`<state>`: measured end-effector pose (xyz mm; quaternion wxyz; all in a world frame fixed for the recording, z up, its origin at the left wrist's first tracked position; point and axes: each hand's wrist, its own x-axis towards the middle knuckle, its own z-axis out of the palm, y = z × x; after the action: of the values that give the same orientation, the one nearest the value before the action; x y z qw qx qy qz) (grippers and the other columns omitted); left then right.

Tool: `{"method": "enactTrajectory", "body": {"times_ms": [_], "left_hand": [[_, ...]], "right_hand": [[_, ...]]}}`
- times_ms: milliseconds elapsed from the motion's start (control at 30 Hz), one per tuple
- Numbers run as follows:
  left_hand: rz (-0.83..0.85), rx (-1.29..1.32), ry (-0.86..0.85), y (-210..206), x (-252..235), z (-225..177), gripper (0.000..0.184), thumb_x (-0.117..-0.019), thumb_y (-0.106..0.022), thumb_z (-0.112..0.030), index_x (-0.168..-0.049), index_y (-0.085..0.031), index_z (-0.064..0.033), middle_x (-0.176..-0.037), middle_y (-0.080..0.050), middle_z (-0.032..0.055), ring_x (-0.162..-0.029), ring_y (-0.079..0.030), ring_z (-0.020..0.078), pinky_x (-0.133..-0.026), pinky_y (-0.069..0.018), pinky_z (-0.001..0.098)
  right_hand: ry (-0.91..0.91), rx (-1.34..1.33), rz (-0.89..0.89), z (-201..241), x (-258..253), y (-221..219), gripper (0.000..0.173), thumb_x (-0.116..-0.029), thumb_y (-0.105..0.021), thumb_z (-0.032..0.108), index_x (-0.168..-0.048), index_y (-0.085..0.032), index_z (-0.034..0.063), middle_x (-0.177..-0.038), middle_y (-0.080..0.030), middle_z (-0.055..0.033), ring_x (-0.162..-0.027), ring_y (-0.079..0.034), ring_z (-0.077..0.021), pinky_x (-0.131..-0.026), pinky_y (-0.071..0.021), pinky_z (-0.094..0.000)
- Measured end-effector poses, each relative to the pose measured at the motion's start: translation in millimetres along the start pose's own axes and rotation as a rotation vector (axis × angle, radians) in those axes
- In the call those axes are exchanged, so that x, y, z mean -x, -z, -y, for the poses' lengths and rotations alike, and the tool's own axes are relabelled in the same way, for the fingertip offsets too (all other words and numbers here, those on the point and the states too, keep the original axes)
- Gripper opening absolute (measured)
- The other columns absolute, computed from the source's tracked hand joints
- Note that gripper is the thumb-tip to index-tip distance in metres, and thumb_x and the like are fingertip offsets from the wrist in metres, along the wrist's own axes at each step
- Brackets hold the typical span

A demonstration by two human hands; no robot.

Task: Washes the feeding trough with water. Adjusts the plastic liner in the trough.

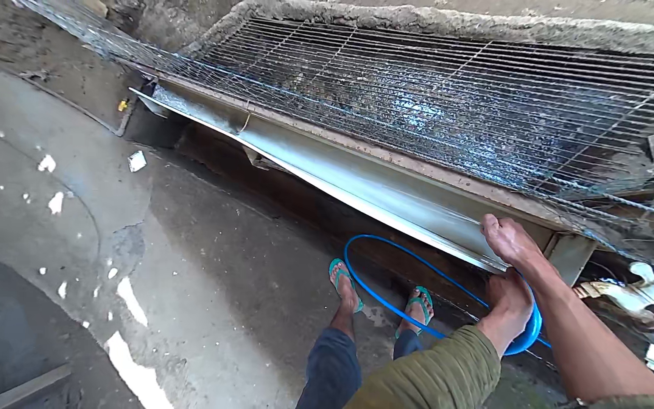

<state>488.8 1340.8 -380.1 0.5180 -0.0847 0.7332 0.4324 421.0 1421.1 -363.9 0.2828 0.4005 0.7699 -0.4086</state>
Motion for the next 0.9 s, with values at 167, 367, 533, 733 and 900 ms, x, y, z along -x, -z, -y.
{"method": "enactTrajectory", "body": {"times_ms": [167, 367, 533, 733, 900], "left_hand": [[0.014, -0.010, 0.010, 0, -1, -2, 0.045, -0.1121, -0.036, -0.025, -0.114, -0.068, 0.0082, -0.116, -0.067, 0.0284, -0.113, -0.063, 0.0414, -0.098, -0.0467, 0.0600], [-0.001, -0.025, 0.014, -2, -2, 1, 0.045, -0.1121, -0.037, -0.024, -0.111, -0.067, 0.0088, -0.114, -0.067, 0.0281, -0.110, -0.064, 0.0403, -0.097, -0.0476, 0.0585], [-0.011, -0.019, 0.077, 0, 3, -9, 0.047, -0.1133, -0.034, -0.025, -0.115, -0.066, 0.0097, -0.117, -0.066, 0.0289, -0.113, -0.062, 0.0406, -0.099, -0.0467, 0.0577], [-0.006, 0.040, 0.139, 0, 4, -10, 0.050, -0.1132, -0.033, -0.030, -0.113, -0.066, 0.0080, -0.119, -0.065, 0.0277, -0.113, -0.062, 0.0389, -0.097, -0.0470, 0.0575], [-0.011, 0.021, 0.110, -1, 4, -8, 0.048, -0.1132, -0.034, -0.027, -0.114, -0.065, 0.0087, -0.119, -0.065, 0.0279, -0.113, -0.062, 0.0390, -0.098, -0.0469, 0.0573]], "right_hand": [[-0.055, -0.014, -0.079, 2, 1, 1, 0.065, -0.1136, -0.017, 0.036, -0.128, -0.059, -0.0124, -0.133, -0.057, -0.0352, -0.124, -0.058, -0.0463, -0.102, -0.0431, -0.0605], [0.062, -0.020, 0.008, -6, -3, 1, 0.064, -0.1129, -0.017, 0.034, -0.108, -0.063, -0.0098, -0.108, -0.063, -0.0320, -0.104, -0.062, -0.0436, -0.089, -0.0446, -0.0602], [0.126, -0.078, -0.009, -15, -8, -2, 0.065, -0.1128, -0.016, 0.034, -0.102, -0.063, -0.0086, -0.094, -0.061, -0.0271, -0.088, -0.061, -0.0393, -0.081, -0.0449, -0.0581], [0.141, -0.099, -0.038, -17, -8, -3, 0.064, -0.1123, -0.016, 0.033, -0.102, -0.063, -0.0078, -0.092, -0.062, -0.0266, -0.085, -0.060, -0.0392, -0.079, -0.0446, -0.0586], [0.178, -0.086, -0.014, -16, -6, -3, 0.064, -0.1125, -0.016, 0.032, -0.099, -0.063, -0.0090, -0.092, -0.061, -0.0276, -0.086, -0.061, -0.0399, -0.080, -0.0444, -0.0589]]}}
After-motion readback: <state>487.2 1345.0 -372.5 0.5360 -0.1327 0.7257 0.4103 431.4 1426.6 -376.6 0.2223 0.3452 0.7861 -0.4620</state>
